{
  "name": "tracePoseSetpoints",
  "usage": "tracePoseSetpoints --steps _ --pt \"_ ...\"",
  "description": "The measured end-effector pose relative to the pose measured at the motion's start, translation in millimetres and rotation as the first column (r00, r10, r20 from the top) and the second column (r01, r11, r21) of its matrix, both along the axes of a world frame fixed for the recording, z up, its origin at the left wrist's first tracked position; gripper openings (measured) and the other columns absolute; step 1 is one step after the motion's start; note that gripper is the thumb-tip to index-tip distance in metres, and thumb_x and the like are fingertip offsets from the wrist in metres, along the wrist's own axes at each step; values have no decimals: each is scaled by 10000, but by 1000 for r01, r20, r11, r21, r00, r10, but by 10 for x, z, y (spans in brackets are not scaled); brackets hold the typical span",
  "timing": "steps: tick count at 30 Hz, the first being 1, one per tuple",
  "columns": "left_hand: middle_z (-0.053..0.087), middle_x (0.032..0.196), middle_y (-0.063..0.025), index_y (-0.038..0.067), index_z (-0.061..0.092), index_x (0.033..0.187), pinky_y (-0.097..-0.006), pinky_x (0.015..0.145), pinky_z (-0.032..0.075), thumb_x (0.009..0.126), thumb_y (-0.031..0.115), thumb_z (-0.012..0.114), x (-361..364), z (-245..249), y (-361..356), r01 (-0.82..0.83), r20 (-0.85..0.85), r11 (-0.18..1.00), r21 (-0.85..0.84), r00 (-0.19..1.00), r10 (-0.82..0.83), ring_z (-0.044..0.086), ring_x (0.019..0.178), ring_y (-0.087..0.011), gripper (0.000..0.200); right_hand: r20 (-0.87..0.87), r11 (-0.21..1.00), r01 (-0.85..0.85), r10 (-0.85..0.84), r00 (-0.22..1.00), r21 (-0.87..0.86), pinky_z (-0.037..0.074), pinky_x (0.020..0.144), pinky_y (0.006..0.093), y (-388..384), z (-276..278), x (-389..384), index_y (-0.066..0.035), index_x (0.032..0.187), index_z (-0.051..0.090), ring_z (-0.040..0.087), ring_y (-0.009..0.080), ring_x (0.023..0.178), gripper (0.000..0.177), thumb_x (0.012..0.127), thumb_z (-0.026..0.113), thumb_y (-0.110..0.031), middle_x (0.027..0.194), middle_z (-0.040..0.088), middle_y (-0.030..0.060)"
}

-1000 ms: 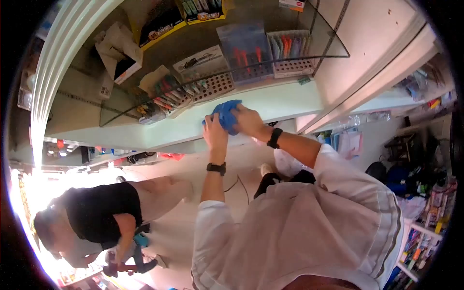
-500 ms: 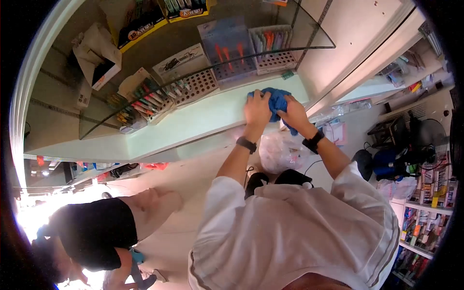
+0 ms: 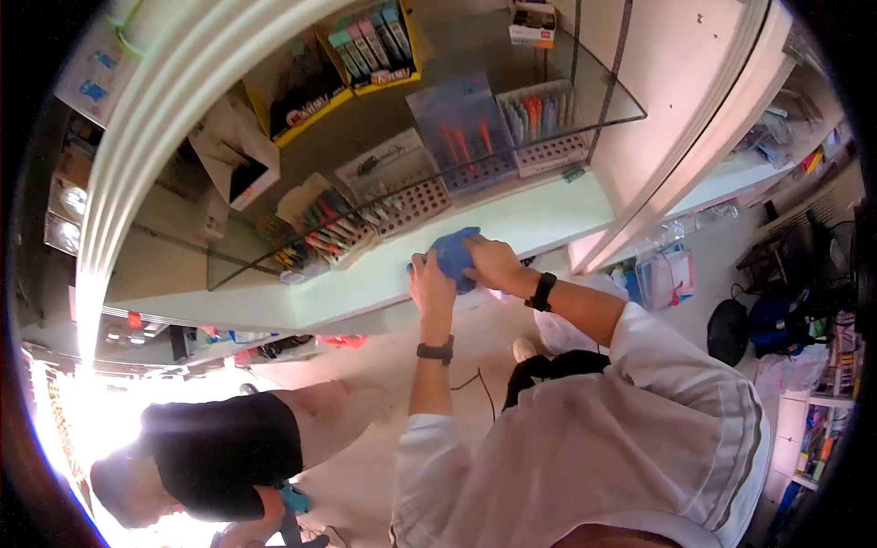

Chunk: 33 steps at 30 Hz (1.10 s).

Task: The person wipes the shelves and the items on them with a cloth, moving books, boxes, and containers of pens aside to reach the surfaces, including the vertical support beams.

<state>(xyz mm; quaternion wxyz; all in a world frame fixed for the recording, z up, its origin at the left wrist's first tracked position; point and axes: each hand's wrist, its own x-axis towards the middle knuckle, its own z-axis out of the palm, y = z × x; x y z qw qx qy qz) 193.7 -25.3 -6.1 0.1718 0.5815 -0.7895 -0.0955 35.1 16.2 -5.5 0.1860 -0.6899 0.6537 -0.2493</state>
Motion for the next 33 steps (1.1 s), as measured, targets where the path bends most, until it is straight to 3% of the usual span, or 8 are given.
tracePoseSetpoints --steps 7,8,13,20,23,26,28,33 --pt "553 1114 -127 108 598 1195 -436 832 523 743 10 661 -759 5 -92 84 48 992 -95 996 -80 576 1024 -368 467 -53 982 190 -191 980 -13 544 745 482 88 -43 -539 -6 1088 571 659 402 861 457 753 743 -265 1027 634 217" --pt "505 1215 -133 132 540 1314 -449 886 522 738 -5 695 -863 -2 -76 123 51 992 15 991 -123 544 1091 -379 611 -55 975 221 -222 973 -20 545 745 483 162 -54 -646 -4 1083 572 659 403 858 452 754 742 -264 1025 633 216" --pt "504 1200 -122 121 538 1276 -433 864 525 691 -14 733 -1300 132 272 213 94 976 49 972 -217 548 1069 -364 632 -22 951 308 -309 951 -6 540 783 483 602 18 -1015 7 1098 564 646 417 897 450 760 723 -242 1041 623 225" --pt "494 1190 -132 127 531 1238 -444 855 522 663 6 754 -1367 111 408 285 115 958 19 951 -286 552 1042 -372 629 46 937 342 -346 937 68 524 796 495 784 34 -1071 12 1130 542 629 440 918 464 767 715 -219 1045 614 242" --pt "500 1190 -144 129 525 1255 -450 857 521 678 21 741 -1369 104 297 324 122 946 24 938 -324 558 1038 -378 626 2 936 351 -351 936 -1 558 739 473 713 -83 -1074 15 1123 541 658 404 879 496 752 740 -247 1019 625 214" --pt "519 1190 -156 129 526 1281 -449 858 521 707 37 713 -1364 73 154 379 96 925 -11 922 -376 569 1033 -382 612 20 933 360 -360 933 4 516 806 498 617 -110 -1084 22 1088 534 623 448 920 423 780 702 -214 1034 625 256" --pt "525 1181 -172 124 556 1261 -447 859 512 731 44 701 -1385 3 30 415 44 905 -91 910 -413 575 1023 -374 555 -29 923 384 -383 923 23 538 791 489 503 -132 -1104 17 1114 525 646 426 911 460 786 718 -243 1043 631 238" --pt "526 1242 -172 139 559 1271 -440 871 520 716 41 706 -1389 -46 -231 475 -5 877 -73 879 -476 573 1069 -384 583 -86 876 472 -465 881 101 547 794 482 357 -12 -1015 15 1130 523 662 414 920 485 789 734 -259 1053 646 238"
